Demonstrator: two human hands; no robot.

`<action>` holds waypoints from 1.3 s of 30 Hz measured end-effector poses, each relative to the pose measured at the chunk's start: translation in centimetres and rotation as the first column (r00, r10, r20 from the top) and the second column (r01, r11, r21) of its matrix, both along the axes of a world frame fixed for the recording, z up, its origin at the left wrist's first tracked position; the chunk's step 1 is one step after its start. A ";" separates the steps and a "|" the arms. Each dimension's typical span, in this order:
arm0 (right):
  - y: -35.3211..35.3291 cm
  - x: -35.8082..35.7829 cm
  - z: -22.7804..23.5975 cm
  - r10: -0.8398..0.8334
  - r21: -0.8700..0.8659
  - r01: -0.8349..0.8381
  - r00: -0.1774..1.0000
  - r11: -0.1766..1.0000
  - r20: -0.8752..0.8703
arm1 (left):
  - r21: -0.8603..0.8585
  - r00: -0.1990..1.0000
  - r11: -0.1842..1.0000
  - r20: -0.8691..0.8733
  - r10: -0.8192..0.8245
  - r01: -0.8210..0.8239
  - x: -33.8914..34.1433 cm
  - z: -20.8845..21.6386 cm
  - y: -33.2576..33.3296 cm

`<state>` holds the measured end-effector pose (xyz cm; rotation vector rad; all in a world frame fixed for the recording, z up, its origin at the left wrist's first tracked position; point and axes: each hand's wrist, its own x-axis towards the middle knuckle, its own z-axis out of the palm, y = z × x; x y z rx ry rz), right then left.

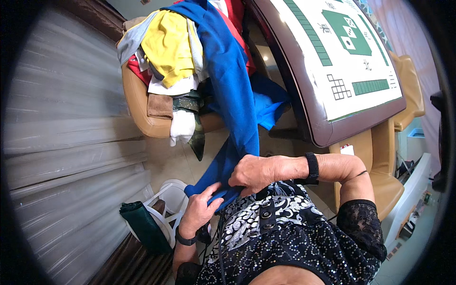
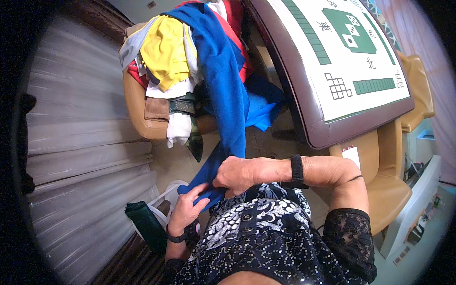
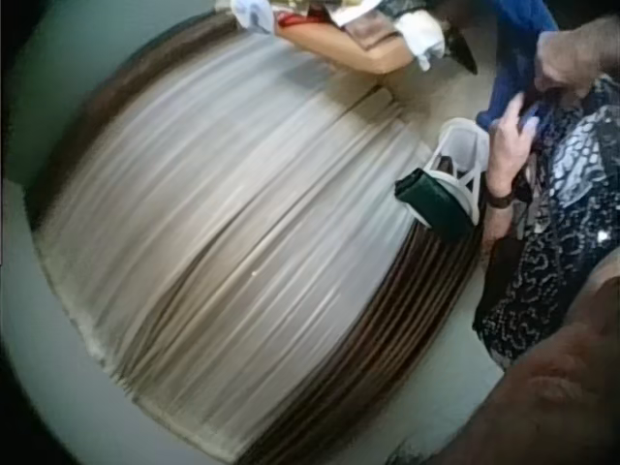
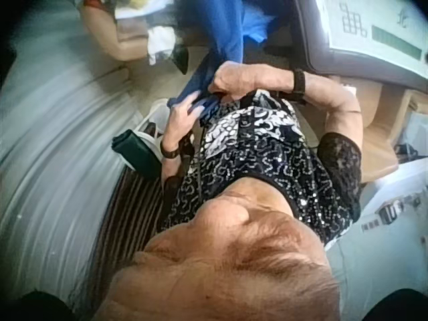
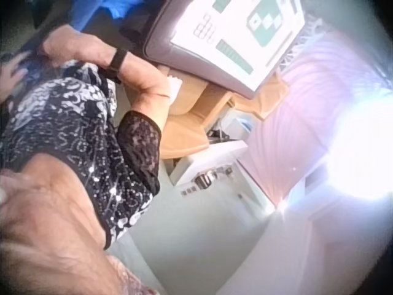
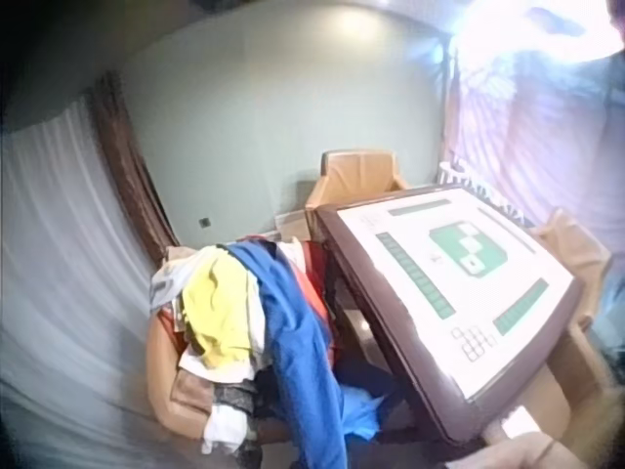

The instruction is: The person folds a striped cloth and places it on a chair, then folds a white sheet on a mahjong table, and finally folds a blue garment. The folded items are placed on the chair.

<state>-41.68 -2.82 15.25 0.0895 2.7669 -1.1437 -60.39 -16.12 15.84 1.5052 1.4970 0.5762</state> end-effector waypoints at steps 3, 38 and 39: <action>-0.7 -1.4 2.0 0.082 0.014 -0.084 0.992 0.996 0.100 | -0.105 0.995 0.990 0.000 -0.099 0.098 -1.4 0.6 -0.7; -10.8 20.7 -11.9 -0.809 0.598 0.567 0.520 0.566 0.273 | -0.074 0.885 0.936 0.360 -0.296 0.344 -6.1 1.8 -0.1; -11.8 20.9 -11.9 -0.821 0.609 0.574 0.510 0.547 0.256 | -0.081 0.874 0.925 0.367 -0.320 0.372 -6.0 1.4 0.1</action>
